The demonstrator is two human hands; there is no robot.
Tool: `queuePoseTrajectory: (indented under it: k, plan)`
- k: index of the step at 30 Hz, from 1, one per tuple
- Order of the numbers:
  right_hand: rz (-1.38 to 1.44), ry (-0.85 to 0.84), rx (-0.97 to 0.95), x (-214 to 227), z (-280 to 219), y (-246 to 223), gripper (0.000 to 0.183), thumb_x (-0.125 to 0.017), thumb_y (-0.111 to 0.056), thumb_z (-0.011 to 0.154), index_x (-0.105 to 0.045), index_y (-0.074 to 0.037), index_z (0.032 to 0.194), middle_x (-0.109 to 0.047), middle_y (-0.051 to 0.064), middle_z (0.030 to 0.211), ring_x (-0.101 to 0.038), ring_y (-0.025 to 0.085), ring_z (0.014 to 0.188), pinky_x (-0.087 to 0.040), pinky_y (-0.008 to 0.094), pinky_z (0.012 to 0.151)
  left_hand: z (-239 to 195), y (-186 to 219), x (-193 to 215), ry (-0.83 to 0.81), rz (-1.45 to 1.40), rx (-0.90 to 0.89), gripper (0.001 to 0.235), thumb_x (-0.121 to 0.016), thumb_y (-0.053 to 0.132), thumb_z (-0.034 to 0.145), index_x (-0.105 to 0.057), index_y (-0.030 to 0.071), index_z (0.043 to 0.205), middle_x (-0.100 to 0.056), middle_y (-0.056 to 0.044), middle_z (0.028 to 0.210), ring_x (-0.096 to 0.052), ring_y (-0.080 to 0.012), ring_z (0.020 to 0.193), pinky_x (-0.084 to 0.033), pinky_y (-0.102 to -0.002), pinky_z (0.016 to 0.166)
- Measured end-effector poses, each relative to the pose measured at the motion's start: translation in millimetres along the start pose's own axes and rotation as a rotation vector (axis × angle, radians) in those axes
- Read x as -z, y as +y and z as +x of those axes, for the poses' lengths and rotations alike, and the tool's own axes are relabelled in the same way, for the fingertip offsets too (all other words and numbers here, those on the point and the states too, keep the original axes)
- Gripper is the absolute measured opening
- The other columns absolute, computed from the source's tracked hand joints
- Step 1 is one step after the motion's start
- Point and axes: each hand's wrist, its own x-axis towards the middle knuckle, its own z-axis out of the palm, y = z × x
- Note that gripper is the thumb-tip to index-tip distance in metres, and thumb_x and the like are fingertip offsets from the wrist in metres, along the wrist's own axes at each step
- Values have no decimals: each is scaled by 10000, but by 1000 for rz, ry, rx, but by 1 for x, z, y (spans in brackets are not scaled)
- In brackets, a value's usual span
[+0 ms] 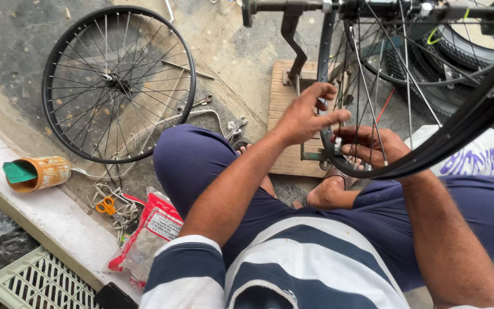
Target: The person sits on the ground and uses a spoke wrench to tighten the nipples on a bicycle wheel mounted on a stand. They rotate the wheel to access different spokes and continue adjusting the tension throughout the clip.
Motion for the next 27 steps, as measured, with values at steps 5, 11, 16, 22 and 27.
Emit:
queuePoseTrajectory:
  k: [5, 11, 16, 22, 27]
  plan:
    - [123, 49, 26, 3, 5, 23, 307, -734, -18, 902, -700, 27, 1203, -747, 126, 1063, -711, 163, 991, -578, 318, 869, 7, -13, -11, -6, -72, -102, 827, -743, 584, 836, -489, 72, 1433, -744, -123, 1147, -741, -245, 1108, -595, -407, 960]
    - [226, 301, 211, -1, 7, 50, 229, -642, 36, 976, -658, 29, 1204, -735, 100, 1155, -712, 159, 1061, -603, 300, 944, 6, -15, -10, -9, -54, -83, 853, -747, 609, 818, -500, 62, 1423, -734, -141, 1151, -736, -266, 1117, -594, -423, 953]
    - [286, 269, 86, -23, 21, 63, 268, -623, 25, 956, -638, 12, 1223, -726, 87, 1157, -690, 132, 1056, -571, 278, 900, 5, -11, -8, -25, -52, -73, 852, -735, 613, 815, -494, 63, 1418, -736, -144, 1138, -744, -275, 1103, -610, -424, 934]
    - [98, 176, 32, -5, 12, 48, 276, -664, -63, 981, -664, -10, 1252, -732, 64, 1076, -669, 103, 986, -553, 256, 863, 7, -12, -8, -24, -70, -95, 830, -736, 609, 824, -501, 75, 1414, -746, -150, 1145, -754, -280, 1098, -620, -426, 919]
    - [191, -1, -46, 5, 22, 40, 245, -681, -138, 967, -711, -27, 1184, -736, -3, 967, -677, 77, 914, -554, 240, 819, 8, -14, -9, -41, -52, -81, 829, -719, 604, 828, -483, 88, 1432, -738, -149, 1132, -758, -281, 1077, -639, -428, 891]
